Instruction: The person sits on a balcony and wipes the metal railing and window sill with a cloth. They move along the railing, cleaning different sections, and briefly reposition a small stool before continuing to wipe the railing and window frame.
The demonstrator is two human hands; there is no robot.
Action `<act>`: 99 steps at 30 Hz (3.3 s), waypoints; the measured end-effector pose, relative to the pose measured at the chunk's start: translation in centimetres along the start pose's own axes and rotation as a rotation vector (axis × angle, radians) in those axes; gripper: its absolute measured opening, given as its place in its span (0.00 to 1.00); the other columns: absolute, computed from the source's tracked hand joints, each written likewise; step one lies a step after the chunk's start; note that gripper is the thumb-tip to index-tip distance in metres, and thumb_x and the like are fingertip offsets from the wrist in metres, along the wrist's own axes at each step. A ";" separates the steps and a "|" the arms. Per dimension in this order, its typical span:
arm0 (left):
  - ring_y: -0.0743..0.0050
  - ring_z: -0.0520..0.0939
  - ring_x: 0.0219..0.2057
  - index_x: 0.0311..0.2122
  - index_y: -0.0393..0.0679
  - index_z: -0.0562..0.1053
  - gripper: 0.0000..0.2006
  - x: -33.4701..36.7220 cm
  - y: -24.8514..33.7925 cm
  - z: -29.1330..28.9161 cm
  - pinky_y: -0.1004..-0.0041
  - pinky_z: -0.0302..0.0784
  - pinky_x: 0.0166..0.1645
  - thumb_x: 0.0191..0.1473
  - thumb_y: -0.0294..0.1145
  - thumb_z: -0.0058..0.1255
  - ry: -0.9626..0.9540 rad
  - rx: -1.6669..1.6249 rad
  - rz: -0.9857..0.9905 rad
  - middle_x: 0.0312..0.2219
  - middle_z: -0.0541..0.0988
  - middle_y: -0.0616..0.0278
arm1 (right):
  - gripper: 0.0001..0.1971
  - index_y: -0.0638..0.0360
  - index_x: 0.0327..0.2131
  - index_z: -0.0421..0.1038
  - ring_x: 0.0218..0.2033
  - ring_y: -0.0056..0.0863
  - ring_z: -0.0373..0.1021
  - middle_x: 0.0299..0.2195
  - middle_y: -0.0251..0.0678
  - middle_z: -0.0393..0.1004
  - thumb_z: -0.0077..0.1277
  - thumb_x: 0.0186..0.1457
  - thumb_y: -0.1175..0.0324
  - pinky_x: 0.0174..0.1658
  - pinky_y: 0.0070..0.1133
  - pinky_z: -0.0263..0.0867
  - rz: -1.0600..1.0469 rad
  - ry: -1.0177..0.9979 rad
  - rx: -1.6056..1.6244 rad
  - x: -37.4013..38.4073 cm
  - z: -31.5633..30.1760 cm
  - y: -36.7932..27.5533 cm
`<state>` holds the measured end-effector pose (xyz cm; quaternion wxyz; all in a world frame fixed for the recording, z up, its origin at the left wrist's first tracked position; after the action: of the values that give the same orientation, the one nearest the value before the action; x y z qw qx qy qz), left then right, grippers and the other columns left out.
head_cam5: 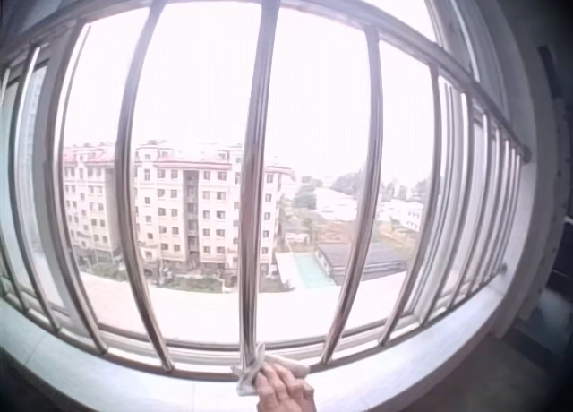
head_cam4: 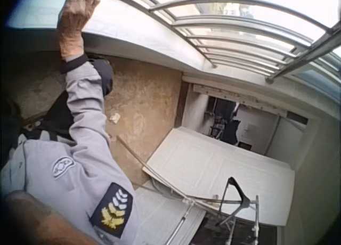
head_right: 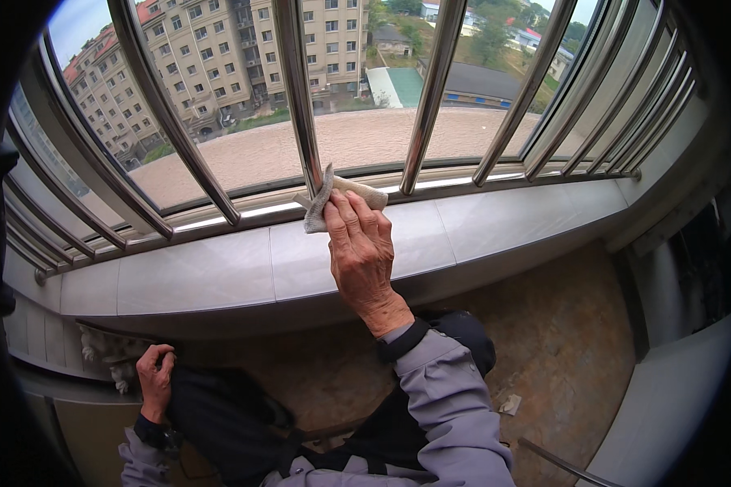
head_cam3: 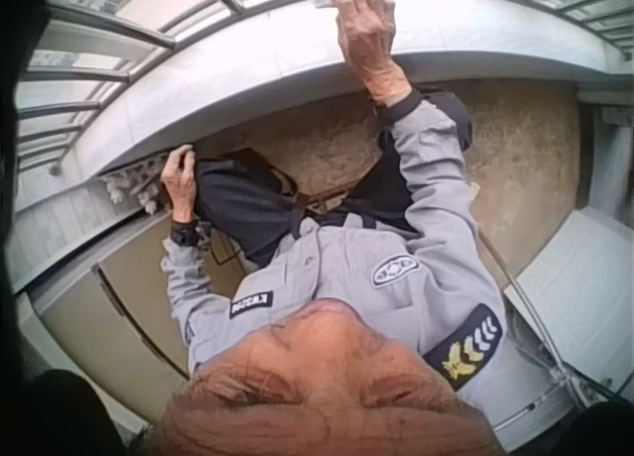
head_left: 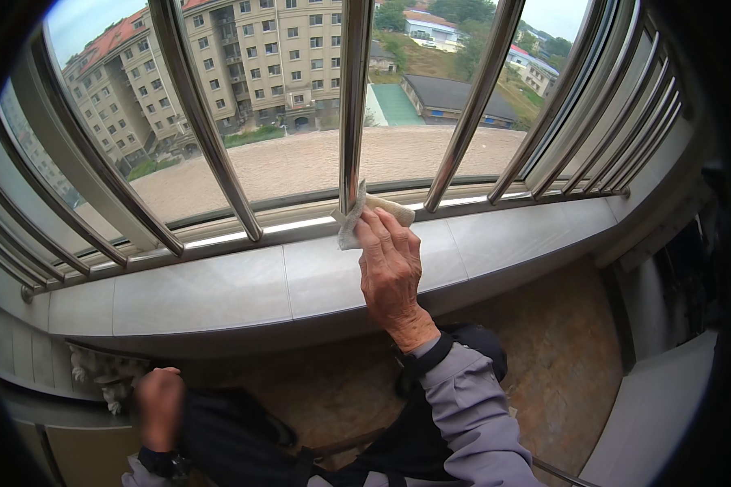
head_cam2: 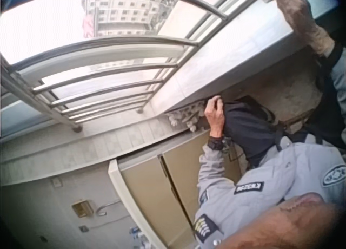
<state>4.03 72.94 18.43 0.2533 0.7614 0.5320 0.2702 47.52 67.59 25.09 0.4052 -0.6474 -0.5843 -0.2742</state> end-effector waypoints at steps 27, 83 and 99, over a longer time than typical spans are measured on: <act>0.76 0.78 0.25 0.35 0.33 0.77 0.03 -0.8 0.3 -0.7 0.74 0.72 0.31 0.57 0.21 0.52 0.098 0.151 0.310 0.24 0.78 0.59 | 0.19 0.69 0.54 0.72 0.61 0.39 0.68 0.56 0.48 0.75 0.49 0.61 0.72 0.60 0.38 0.59 -0.268 0.038 0.021 2.1 4.1 -10.2; 0.73 0.77 0.26 0.35 0.33 0.76 0.03 -0.5 0.0 -1.2 0.73 0.70 0.32 0.56 0.21 0.53 0.104 -0.108 0.068 0.25 0.75 0.60 | 0.11 0.57 0.41 0.67 0.31 0.46 0.77 0.33 0.43 0.76 0.59 0.58 0.71 0.33 0.36 0.73 0.356 0.045 -0.115 1.2 -2.6 7.6; 0.71 0.77 0.23 0.35 0.33 0.77 0.04 -0.7 -0.4 -1.3 0.73 0.70 0.29 0.55 0.19 0.52 0.093 -0.016 0.076 0.24 0.76 0.57 | 0.18 0.57 0.46 0.70 0.29 0.44 0.77 0.37 0.43 0.77 0.60 0.51 0.78 0.30 0.32 0.74 0.039 -0.060 0.463 0.0 7.4 -8.7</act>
<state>2.67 72.49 18.97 0.2241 0.7656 0.5116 0.3192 38.17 73.78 23.01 0.5309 -0.5561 -0.6307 -0.1056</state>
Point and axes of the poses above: each hand's wrist, its own x-axis towards the middle knuckle, its own z-axis out of the palm, y = z × x, the point moved 8 cm from there along x, towards the middle knuckle
